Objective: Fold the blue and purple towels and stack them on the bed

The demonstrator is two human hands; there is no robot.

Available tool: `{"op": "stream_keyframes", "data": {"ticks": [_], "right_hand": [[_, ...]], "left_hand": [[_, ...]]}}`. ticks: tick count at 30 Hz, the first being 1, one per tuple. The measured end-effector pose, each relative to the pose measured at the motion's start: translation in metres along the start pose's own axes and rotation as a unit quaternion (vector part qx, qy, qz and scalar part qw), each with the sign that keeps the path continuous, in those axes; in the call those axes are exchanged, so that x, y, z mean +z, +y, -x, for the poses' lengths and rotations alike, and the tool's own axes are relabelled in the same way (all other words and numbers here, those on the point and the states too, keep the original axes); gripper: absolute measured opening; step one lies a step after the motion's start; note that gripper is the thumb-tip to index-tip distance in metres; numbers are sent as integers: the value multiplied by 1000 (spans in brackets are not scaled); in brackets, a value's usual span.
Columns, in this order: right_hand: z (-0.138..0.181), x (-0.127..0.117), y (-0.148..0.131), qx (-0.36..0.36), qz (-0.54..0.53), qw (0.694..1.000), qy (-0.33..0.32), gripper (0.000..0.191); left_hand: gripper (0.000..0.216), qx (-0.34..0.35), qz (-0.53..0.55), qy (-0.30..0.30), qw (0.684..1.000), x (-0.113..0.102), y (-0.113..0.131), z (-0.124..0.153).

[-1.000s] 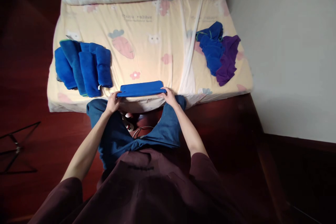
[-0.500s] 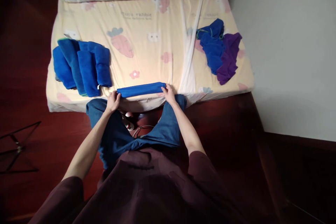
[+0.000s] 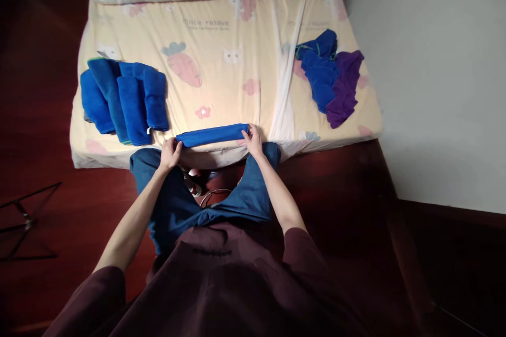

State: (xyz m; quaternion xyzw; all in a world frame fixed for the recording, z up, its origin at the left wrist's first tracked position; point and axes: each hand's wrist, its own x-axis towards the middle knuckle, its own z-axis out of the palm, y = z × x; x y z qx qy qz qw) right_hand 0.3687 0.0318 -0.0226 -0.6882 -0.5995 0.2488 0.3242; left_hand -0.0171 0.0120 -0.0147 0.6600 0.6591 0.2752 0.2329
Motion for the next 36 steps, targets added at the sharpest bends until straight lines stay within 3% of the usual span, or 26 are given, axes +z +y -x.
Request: {"op": "stream_keyframes", "data": {"ticks": [4,7,10,14,22,30,33,35,36], "right_hand": [[15,-3,-13,-77,101,991,27,62],[27,-5,-23,-155,157,975,-21,60],[31,-3,-28,-217,183,955,-82,59],[27,2,-28,-230,204,946,-105,60],[18,-4,-27,-207,199,947,-143,59],[3,-28,-24,-192,189,947,-177,53],[-14,-34,-27,-180,182,950,-179,45],[-30,-34,-34,-176,173,953,-177,39],[-39,-33,-38,-176,168,955,-173,37]], "left_hand": [[51,29,8,47,998,2,3,5],[56,90,-27,78,993,0,10,10],[53,162,-72,26,984,-3,18,12],[59,220,-100,-58,969,-3,24,12],[64,154,-62,-74,983,2,25,12],[60,127,-31,-78,988,-6,22,11],[56,73,18,-25,997,-7,34,25],[48,-26,101,59,993,-1,47,41],[43,-101,171,100,975,4,55,49]]}}
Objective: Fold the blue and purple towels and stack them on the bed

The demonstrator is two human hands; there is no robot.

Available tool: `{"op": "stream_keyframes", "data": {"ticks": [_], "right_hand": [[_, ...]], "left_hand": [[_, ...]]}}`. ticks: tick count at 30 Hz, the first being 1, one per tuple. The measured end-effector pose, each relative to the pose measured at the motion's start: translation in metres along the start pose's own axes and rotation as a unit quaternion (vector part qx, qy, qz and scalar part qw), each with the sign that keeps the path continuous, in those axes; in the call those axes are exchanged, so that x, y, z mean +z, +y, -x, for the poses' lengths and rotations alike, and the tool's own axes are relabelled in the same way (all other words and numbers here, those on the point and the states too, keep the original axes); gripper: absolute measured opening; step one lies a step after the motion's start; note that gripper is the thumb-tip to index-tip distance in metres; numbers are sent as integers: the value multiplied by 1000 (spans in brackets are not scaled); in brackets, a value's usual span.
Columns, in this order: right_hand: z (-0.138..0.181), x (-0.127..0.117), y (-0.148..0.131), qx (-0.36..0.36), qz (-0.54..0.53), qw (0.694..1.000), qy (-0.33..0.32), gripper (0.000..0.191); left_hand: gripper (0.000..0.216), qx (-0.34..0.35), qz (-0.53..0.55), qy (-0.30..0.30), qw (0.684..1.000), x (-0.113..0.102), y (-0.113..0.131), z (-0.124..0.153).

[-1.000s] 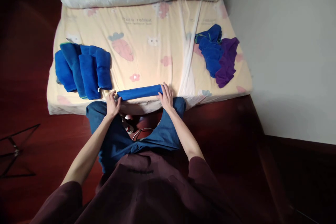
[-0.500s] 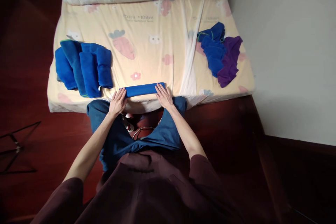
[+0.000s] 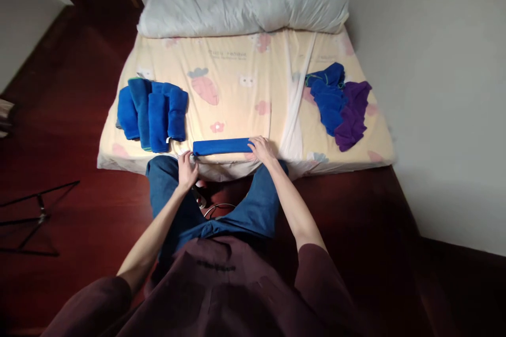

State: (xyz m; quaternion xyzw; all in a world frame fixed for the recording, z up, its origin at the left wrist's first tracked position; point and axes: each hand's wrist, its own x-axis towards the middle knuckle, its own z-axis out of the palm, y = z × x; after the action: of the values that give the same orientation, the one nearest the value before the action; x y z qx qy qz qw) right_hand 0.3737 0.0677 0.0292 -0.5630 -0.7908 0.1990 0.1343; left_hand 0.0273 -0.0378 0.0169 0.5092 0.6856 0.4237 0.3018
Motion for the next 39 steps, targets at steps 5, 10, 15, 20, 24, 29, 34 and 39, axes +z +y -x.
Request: {"op": "stream_keyframes", "data": {"ticks": [5,10,15,20,24,29,34,39], "right_hand": [[-41,-9,-4,18,0,996,-84,38],[-53,-9,-7,49,55,984,-162,39],[-50,-10,-13,61,82,981,-163,37],[-49,-11,-22,60,96,980,-164,46],[-43,-10,-26,36,125,978,-165,53],[-38,-6,-38,-22,98,984,-146,65],[-44,4,-65,-30,-28,992,-117,91],[-62,19,-92,0,-159,986,-56,85]], "left_hand": [[18,-320,342,27,883,38,21,19],[31,-361,405,56,838,59,33,-15],[32,-399,408,103,815,62,35,-37],[36,-370,433,146,809,70,45,-45],[35,-330,472,141,805,77,58,-52],[38,-317,491,112,804,80,72,-65],[40,-261,488,69,830,75,90,-80],[38,-147,470,42,869,64,106,-97]]}}
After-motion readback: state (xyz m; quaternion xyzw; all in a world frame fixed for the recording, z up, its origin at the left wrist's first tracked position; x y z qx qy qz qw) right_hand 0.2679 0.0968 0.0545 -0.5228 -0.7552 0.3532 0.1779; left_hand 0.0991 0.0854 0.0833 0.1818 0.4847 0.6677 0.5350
